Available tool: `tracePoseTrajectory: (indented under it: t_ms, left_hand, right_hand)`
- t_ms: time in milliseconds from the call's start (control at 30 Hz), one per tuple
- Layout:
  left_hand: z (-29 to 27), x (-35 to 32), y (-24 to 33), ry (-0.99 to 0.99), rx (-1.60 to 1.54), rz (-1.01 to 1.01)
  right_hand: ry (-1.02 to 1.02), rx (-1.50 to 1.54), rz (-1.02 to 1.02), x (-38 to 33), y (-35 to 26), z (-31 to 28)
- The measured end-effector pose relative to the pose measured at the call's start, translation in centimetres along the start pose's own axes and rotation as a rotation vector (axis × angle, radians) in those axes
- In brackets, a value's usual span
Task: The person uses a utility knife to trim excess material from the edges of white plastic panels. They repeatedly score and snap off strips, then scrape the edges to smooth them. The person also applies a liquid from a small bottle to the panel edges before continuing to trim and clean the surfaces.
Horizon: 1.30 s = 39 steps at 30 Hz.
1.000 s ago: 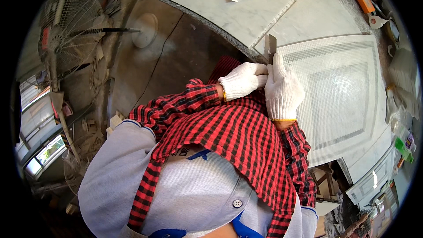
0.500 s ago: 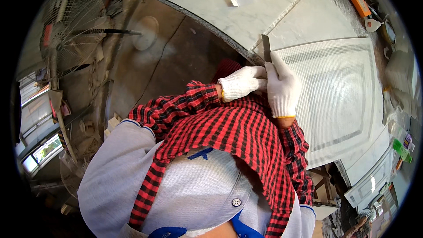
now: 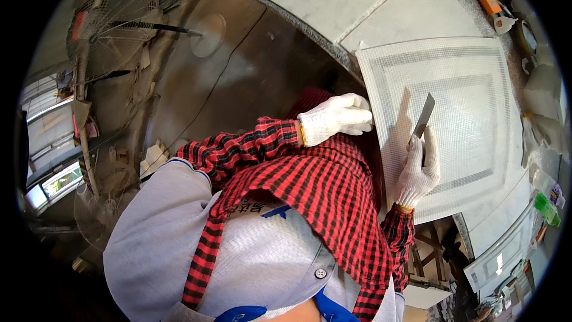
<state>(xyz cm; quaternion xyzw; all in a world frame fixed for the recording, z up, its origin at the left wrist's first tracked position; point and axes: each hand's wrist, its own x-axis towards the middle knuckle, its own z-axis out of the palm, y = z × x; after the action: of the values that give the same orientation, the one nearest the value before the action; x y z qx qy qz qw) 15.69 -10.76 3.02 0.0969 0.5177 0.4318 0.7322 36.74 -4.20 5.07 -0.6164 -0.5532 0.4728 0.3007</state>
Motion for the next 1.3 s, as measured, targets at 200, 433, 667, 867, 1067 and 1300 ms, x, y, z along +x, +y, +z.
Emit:
tracePoseTrajectory:
  t_ms: [200,433,667,867,1067,1300]
  left_hand:
    - [0.0,1.0,0.7,0.050,0.030,-0.039]
    - [1.1,0.2,-1.8,-0.057,0.046,-0.140]
    - [-0.4,1.9,-2.9,-0.359,0.020,-0.126]
    - [-2.3,3.1,-3.5,-0.393,-0.398,-0.010]
    - [-0.9,3.5,-4.7,-0.467,-0.508,0.110]
    - [-0.5,2.8,-4.9,-0.434,-0.569,0.040]
  right_hand:
    - [-0.144,-0.002,-0.091,0.5,1.4,-0.5]
    - [-0.334,-0.286,0.087,1.6,-0.7,-3.9]
    - [-0.495,-0.685,0.224,2.9,-6.2,-4.1]
    - [-0.506,-0.833,0.156,4.1,-11.0,-2.7]
    - [-0.634,-0.804,0.355,5.3,-15.3,4.1]
    - [-0.644,-1.031,0.266,7.1,-16.5,8.2]
